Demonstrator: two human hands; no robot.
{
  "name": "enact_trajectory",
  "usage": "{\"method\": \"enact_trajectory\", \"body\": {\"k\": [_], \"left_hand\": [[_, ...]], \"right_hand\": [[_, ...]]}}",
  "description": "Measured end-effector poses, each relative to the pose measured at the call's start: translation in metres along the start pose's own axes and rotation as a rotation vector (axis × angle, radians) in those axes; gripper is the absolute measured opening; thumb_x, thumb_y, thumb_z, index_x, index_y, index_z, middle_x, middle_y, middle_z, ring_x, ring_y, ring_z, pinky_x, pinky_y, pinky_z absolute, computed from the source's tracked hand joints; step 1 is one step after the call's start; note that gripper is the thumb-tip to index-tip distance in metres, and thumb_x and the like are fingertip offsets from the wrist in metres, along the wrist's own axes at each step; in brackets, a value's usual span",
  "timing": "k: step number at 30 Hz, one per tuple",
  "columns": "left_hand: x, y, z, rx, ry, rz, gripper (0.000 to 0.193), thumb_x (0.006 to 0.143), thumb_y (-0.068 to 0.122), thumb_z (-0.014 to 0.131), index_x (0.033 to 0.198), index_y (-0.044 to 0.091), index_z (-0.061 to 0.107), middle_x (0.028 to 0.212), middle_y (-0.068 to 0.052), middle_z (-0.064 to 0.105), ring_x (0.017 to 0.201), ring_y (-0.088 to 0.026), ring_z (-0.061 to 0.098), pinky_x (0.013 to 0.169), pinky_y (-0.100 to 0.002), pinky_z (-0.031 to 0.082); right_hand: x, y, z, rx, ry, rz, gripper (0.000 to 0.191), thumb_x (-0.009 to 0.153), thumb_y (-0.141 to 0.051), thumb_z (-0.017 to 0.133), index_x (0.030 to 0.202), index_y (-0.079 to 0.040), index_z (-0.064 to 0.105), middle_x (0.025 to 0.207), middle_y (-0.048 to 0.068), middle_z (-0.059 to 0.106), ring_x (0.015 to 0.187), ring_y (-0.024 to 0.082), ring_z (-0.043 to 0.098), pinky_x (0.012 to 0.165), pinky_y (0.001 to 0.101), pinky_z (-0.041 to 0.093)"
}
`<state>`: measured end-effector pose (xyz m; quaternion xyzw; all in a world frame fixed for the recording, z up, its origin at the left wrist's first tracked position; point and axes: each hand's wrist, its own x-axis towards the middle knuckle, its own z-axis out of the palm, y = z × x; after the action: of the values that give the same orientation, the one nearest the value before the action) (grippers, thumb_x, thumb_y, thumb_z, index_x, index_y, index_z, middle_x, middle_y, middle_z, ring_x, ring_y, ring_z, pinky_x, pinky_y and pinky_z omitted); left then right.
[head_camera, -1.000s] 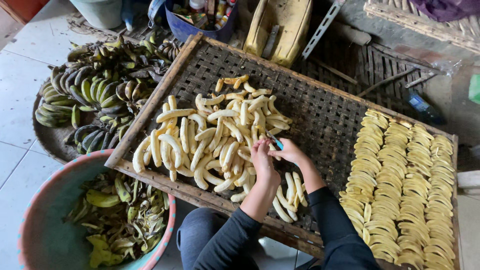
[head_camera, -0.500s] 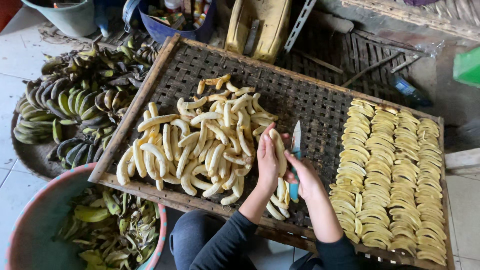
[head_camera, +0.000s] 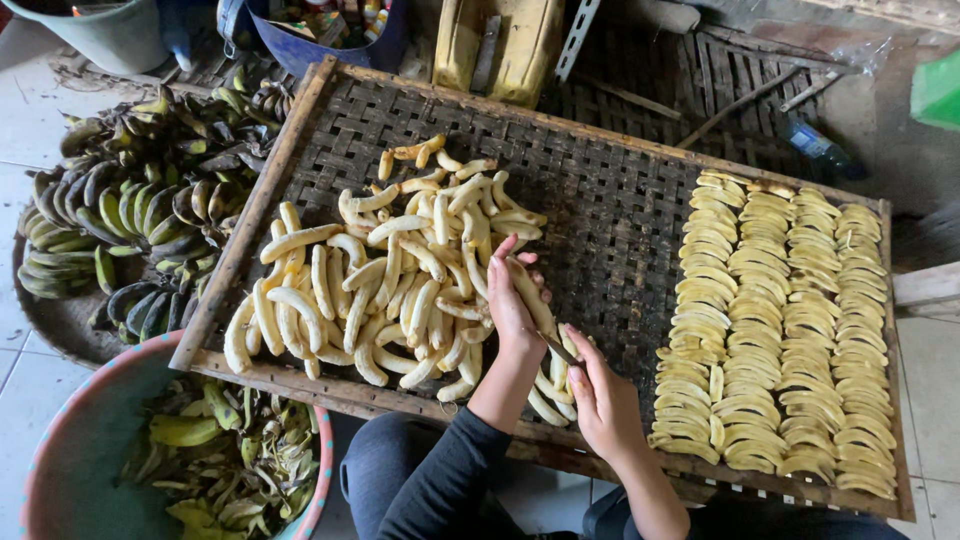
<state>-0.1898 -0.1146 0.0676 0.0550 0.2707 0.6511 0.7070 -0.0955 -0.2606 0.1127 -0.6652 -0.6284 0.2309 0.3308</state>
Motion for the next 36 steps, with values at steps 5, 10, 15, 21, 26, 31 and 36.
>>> {"method": "enact_trajectory", "body": {"k": [5,10,15,21,26,31,36], "left_hand": [[-0.001,-0.001,0.001,0.023,-0.001,0.015,0.039,0.109,0.04,0.046,0.136,0.016,0.058,0.098,0.0,0.064,0.067,-0.008,0.054,0.05,-0.024,0.044],[-0.002,0.0,-0.002,0.028,-0.009,0.016,0.032,0.109,0.035,0.047,0.131,0.015,0.06,0.098,-0.001,0.064,0.067,-0.009,0.054,0.051,-0.025,0.045],[-0.008,0.0,-0.003,-0.044,0.007,-0.108,0.025,0.108,0.033,0.047,0.122,0.015,0.059,0.099,-0.001,0.065,0.069,-0.01,0.054,0.053,-0.026,0.045],[-0.014,-0.006,-0.009,-0.043,-0.022,-0.14,0.021,0.109,0.029,0.049,0.122,0.014,0.057,0.098,-0.001,0.063,0.073,-0.011,0.055,0.056,-0.026,0.046],[-0.011,-0.016,-0.018,-0.096,-0.079,-0.167,0.023,0.109,0.028,0.049,0.122,0.011,0.059,0.097,-0.003,0.064,0.076,-0.012,0.058,0.063,-0.027,0.051],[-0.013,-0.026,-0.024,-0.139,-0.11,-0.229,0.022,0.11,0.026,0.048,0.118,0.009,0.06,0.095,-0.005,0.064,0.084,-0.019,0.066,0.081,-0.034,0.06],[-0.021,-0.035,-0.026,-0.155,-0.133,-0.311,0.021,0.11,0.023,0.046,0.112,0.006,0.059,0.092,-0.009,0.064,0.098,-0.027,0.07,0.093,-0.039,0.058]], "right_hand": [[0.003,-0.001,0.001,-0.071,0.004,-0.061,0.044,0.101,-0.018,0.053,0.145,-0.016,0.054,0.105,0.017,0.075,0.069,0.026,0.072,0.063,0.0365,0.056],[0.0,0.004,0.007,-0.081,0.018,-0.06,0.043,0.102,-0.019,0.053,0.145,-0.016,0.054,0.11,0.014,0.075,0.071,0.026,0.074,0.064,0.0361,0.058],[0.004,0.009,0.012,-0.083,0.055,-0.161,0.042,0.103,-0.016,0.052,0.145,-0.013,0.052,0.119,0.018,0.072,0.083,0.033,0.075,0.07,0.0402,0.058],[0.013,0.02,0.018,-0.121,0.028,-0.106,0.044,0.104,-0.02,0.05,0.148,-0.016,0.05,0.114,0.018,0.073,0.086,0.037,0.074,0.069,0.0445,0.057],[0.019,0.029,0.021,-0.124,0.022,-0.082,0.045,0.104,-0.022,0.049,0.149,-0.019,0.048,0.11,0.02,0.074,0.084,0.039,0.074,0.068,0.0463,0.057],[0.02,0.036,0.023,-0.134,0.015,-0.035,0.047,0.104,-0.021,0.047,0.151,-0.022,0.046,0.107,0.02,0.074,0.087,0.041,0.074,0.069,0.0479,0.057],[0.019,0.043,0.023,-0.129,0.046,-0.035,0.046,0.105,-0.021,0.045,0.151,-0.024,0.045,0.113,0.018,0.075,0.09,0.04,0.074,0.072,0.048,0.058]]}}
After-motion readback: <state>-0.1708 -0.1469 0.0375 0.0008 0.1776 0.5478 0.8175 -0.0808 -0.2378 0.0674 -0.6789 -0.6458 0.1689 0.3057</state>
